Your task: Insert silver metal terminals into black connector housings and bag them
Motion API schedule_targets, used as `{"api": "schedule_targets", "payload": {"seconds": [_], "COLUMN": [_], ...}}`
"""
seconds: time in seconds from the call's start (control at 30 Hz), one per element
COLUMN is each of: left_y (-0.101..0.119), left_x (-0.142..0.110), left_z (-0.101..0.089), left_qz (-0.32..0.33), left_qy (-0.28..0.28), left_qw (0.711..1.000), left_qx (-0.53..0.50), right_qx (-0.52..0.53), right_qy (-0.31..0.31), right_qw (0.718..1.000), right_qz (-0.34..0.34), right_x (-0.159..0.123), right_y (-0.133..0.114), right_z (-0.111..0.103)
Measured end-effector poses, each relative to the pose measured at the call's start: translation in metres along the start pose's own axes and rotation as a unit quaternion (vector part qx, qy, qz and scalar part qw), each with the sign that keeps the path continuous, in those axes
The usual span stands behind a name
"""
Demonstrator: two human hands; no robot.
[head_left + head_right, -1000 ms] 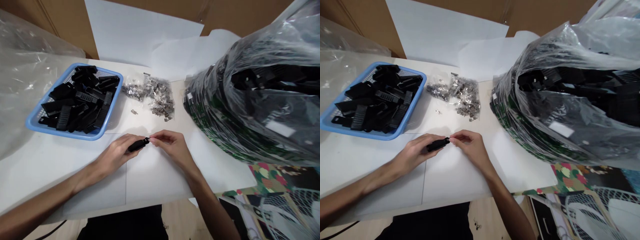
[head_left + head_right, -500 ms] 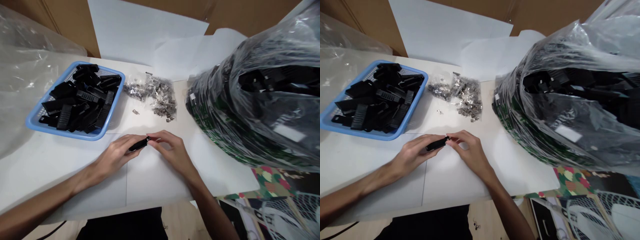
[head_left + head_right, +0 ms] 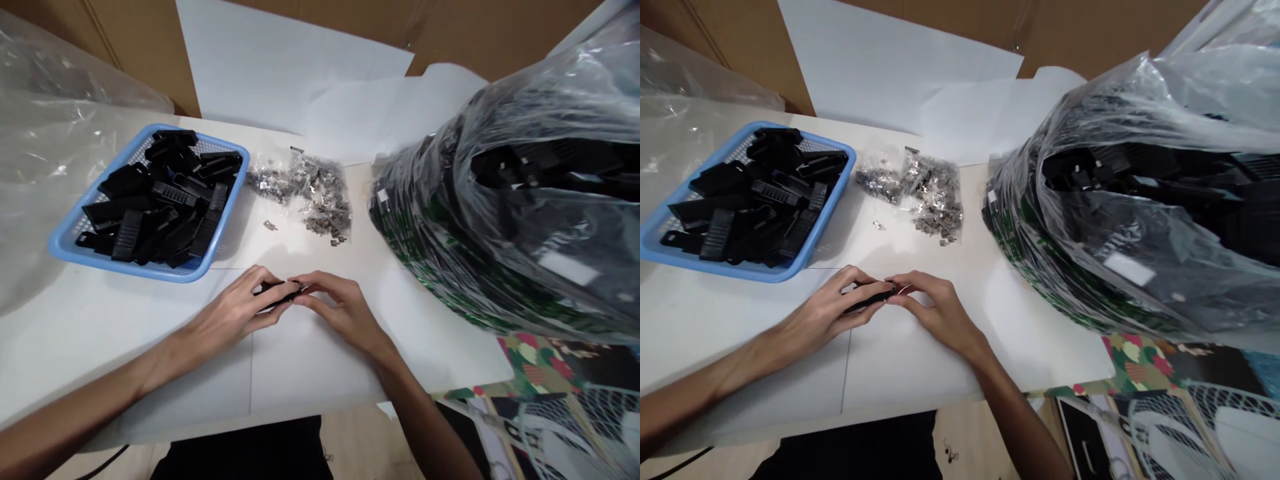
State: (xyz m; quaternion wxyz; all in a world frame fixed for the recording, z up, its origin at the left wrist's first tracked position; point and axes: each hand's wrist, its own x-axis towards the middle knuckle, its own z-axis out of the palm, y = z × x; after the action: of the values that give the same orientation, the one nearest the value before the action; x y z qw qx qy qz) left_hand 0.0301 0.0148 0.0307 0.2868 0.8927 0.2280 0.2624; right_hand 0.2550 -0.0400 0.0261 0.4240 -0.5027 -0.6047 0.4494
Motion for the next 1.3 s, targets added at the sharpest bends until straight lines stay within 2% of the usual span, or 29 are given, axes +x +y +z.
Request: {"api": "schedule_targets", "payload": {"seconds": [0.23,0.43,0.53,0.6,0.7,0.77,0.87,0.97,1.07,1.17,1.23,1.3], "left_y": [-0.011,-0.012,-0.011,-0.008,-0.001,0.002,0.001,-0.005,-0.012,-0.016,-0.015,-0.014], "left_x": [0.004,0.004,0.002,0.000,0.002,0.005,0.008,0.008,0.008,0.009,0.009,0.009], "left_z": [-0.006,-0.010,-0.009,-0.004,0.002,0.004,0.002,-0.005,-0.011,-0.015,-0.019,-0.021], "left_qz": [0.069,0.088,0.045,-0.027,-0.146,-0.188,-0.202,-0.210,-0.221,-0.219,-0.221,-0.228], "left_qy": [-0.016,-0.003,-0.003,0.034,0.114,0.124,0.104,0.061,0.013,-0.003,-0.004,-0.011], "left_qw": [0.996,0.995,0.999,0.997,0.973,0.959,0.950,0.943,0.932,0.920,0.912,0.906], "left_qx": [0.051,0.047,-0.013,-0.069,-0.139,-0.175,-0.213,-0.252,-0.288,-0.326,-0.346,-0.355], "right_qx": [0.051,0.050,0.051,0.038,-0.060,-0.137,-0.193,-0.197,-0.154,-0.092,-0.118,-0.234], "right_qy": [0.029,0.036,0.040,0.057,0.098,0.111,0.097,0.050,-0.015,-0.088,-0.080,-0.029], "right_qw": [0.997,0.997,0.997,0.997,0.986,0.970,0.955,0.957,0.973,0.986,0.984,0.963], "right_qz": [-0.046,-0.038,-0.030,-0.047,-0.118,-0.167,-0.203,-0.206,-0.172,-0.111,-0.107,-0.128], "right_x": [0.001,0.001,0.002,0.003,0.003,0.003,0.001,0.000,0.006,0.024,0.044,0.065], "right_y": [0.004,0.007,0.008,0.007,0.007,0.007,0.009,0.008,0.002,-0.003,-0.001,0.005], "right_z": [0.006,0.009,0.013,0.018,0.026,0.029,0.028,0.018,0.002,-0.013,-0.015,-0.009]}}
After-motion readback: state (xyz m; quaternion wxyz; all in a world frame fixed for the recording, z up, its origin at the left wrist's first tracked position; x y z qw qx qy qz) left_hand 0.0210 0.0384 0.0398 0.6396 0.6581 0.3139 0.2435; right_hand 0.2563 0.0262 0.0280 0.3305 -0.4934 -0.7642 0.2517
